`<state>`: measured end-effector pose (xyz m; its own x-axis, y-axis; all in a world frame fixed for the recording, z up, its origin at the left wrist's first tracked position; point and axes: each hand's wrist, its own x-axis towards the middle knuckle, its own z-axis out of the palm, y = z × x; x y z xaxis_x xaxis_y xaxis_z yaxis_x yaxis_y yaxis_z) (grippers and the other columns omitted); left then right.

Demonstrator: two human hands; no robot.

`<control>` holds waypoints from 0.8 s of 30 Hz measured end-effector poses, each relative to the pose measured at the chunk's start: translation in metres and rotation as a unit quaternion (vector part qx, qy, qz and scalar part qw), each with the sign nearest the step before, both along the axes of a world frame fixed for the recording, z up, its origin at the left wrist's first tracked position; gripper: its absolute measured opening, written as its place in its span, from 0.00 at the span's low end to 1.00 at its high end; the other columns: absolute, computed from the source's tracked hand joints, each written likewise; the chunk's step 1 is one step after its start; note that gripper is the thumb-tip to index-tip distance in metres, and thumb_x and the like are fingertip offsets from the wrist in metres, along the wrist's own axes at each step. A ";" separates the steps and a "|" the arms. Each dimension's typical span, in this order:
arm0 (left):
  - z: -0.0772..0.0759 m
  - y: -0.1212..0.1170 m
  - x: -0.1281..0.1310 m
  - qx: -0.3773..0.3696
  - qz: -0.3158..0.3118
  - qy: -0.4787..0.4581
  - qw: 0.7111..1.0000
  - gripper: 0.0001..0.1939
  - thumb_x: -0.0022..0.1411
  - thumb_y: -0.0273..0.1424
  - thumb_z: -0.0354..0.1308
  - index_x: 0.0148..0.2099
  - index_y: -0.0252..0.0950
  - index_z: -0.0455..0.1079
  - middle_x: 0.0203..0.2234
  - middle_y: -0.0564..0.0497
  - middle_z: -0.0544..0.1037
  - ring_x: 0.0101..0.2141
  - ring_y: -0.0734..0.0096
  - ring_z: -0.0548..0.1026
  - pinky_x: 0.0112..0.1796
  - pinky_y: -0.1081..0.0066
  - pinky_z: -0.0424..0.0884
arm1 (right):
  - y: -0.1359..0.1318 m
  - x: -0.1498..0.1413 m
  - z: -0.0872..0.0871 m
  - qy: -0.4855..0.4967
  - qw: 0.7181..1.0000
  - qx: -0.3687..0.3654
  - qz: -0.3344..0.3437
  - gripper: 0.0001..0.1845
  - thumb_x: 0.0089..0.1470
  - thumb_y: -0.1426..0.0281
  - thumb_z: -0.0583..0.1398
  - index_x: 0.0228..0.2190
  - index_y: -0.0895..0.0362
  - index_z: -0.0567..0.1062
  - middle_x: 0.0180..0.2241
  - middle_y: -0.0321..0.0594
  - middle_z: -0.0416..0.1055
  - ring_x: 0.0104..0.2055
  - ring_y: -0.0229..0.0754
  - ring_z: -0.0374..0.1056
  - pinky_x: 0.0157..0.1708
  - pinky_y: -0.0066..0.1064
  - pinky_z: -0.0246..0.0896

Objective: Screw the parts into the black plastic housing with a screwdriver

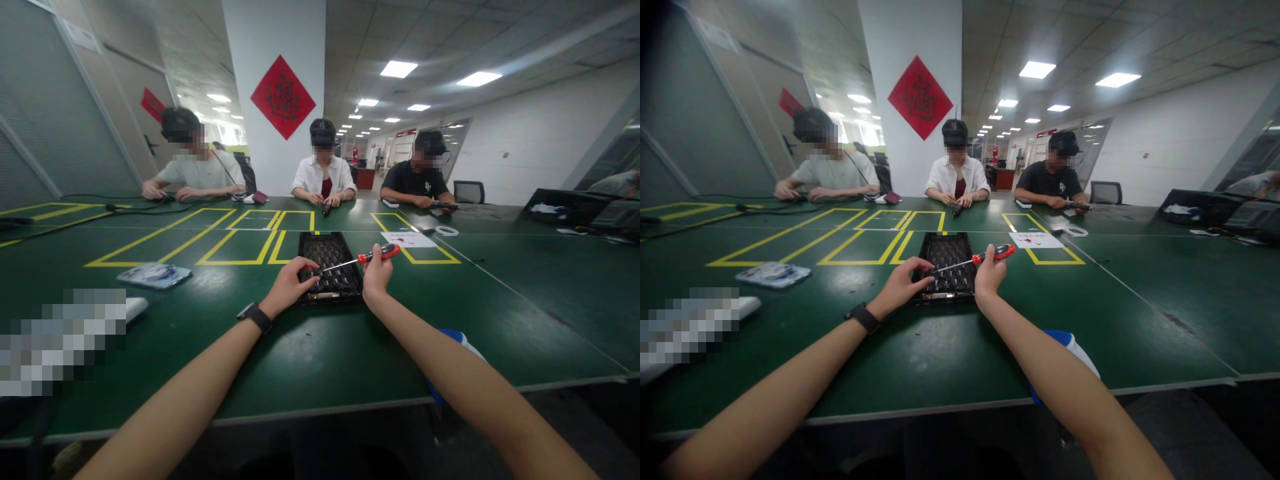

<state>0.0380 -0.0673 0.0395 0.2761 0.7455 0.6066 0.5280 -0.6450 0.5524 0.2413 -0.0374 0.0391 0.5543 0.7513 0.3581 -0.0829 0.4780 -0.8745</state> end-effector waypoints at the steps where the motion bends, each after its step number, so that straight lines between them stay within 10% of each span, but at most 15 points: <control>1: -0.001 0.001 -0.001 -0.003 -0.003 0.000 1.000 0.11 0.54 0.33 0.57 0.40 0.36 0.69 0.35 0.49 0.73 0.37 0.67 0.71 0.42 0.66 0.67 | 0.000 0.000 0.000 0.005 1.000 -0.003 -0.011 0.21 0.50 0.52 0.51 0.26 0.57 0.65 0.15 0.32 0.64 0.18 0.35 0.64 0.19 0.26 0.55; 24: -0.008 0.011 -0.001 -0.084 -0.002 -0.022 0.996 0.17 0.62 0.42 0.46 0.32 0.35 0.68 0.27 0.53 0.73 0.31 0.70 0.70 0.35 0.72 0.63 | -0.004 -0.005 0.006 0.070 0.998 -0.006 -0.010 0.21 0.49 0.53 0.55 0.20 0.56 0.59 0.11 0.26 0.55 0.12 0.30 0.53 0.13 0.23 0.49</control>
<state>0.0369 -0.0564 0.0319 0.2553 0.8360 0.4856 0.4977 -0.5443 0.6753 0.2366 -0.0413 0.0452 0.6129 0.7434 0.2677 -0.1946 0.4704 -0.8607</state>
